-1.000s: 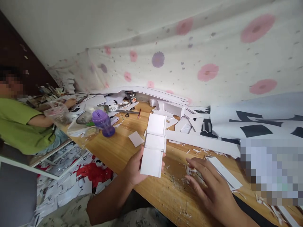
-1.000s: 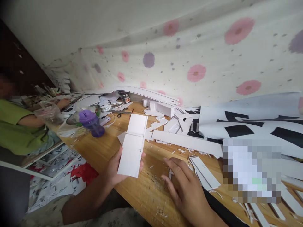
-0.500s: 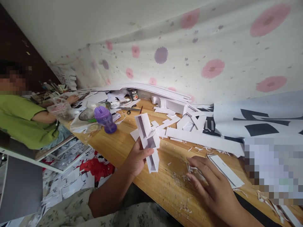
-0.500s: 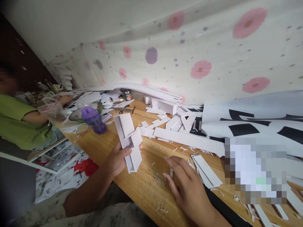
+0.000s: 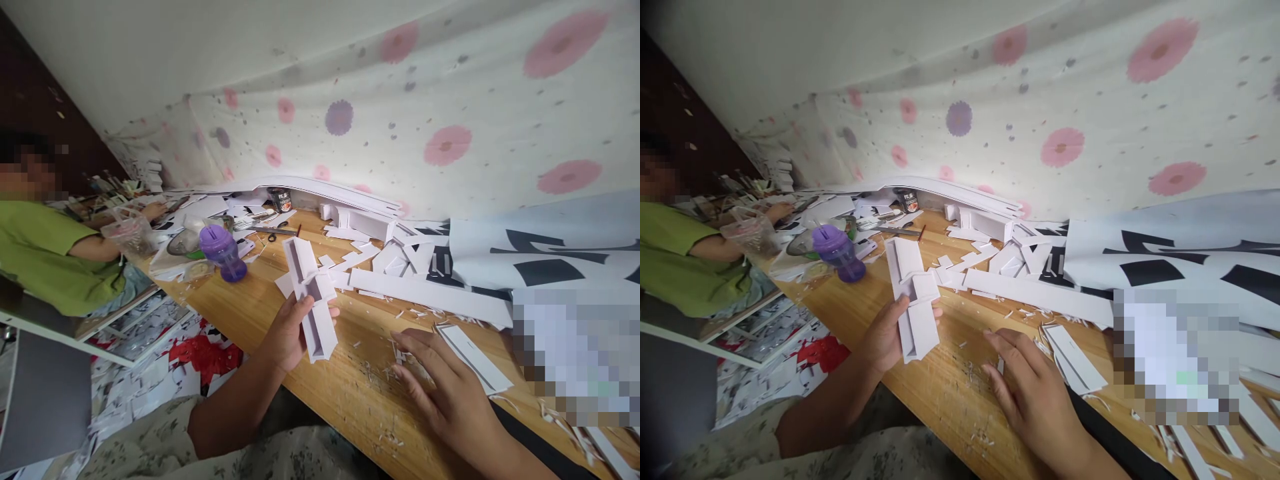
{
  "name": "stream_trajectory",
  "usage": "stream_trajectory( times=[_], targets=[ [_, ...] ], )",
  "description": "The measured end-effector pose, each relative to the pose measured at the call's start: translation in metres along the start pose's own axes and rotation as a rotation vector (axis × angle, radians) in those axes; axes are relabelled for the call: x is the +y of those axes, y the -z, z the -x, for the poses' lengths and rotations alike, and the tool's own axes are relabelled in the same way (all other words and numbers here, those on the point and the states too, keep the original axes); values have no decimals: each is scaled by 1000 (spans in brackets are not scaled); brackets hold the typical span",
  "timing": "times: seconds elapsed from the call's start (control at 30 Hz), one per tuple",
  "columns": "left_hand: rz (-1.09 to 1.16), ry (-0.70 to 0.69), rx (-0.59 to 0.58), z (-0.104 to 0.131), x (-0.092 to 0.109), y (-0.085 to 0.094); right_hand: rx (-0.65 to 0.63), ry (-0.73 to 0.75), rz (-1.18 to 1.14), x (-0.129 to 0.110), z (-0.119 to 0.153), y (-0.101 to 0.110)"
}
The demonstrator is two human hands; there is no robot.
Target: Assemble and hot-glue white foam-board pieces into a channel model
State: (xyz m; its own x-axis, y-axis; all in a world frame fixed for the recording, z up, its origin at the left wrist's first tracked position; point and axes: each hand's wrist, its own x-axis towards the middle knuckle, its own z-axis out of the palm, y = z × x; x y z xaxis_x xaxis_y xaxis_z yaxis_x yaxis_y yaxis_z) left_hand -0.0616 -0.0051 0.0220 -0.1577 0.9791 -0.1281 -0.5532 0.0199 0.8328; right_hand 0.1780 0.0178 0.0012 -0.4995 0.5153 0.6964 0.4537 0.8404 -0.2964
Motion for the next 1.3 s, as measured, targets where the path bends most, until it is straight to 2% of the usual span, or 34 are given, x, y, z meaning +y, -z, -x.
stream_trajectory(
  times=[0.47, 0.7, 0.77, 0.93, 1.3],
  targets=[
    [70, 49, -24, 4, -1, -11, 20, 35, -9, -3, -3, 1],
    [136, 231, -43, 15, -18, -30, -42, 190, -54, -19, -7, 8],
    [152, 295, -90, 16, -23, -35, -31, 224, -66, -21, -7, 8],
    [189, 330, -197, 17, -32, -42, 10, 208, -79, -19, -6, 5],
    [282, 483, -215, 15, -34, -46, 56, 225, -74, -27, -8, 6]
  ],
)
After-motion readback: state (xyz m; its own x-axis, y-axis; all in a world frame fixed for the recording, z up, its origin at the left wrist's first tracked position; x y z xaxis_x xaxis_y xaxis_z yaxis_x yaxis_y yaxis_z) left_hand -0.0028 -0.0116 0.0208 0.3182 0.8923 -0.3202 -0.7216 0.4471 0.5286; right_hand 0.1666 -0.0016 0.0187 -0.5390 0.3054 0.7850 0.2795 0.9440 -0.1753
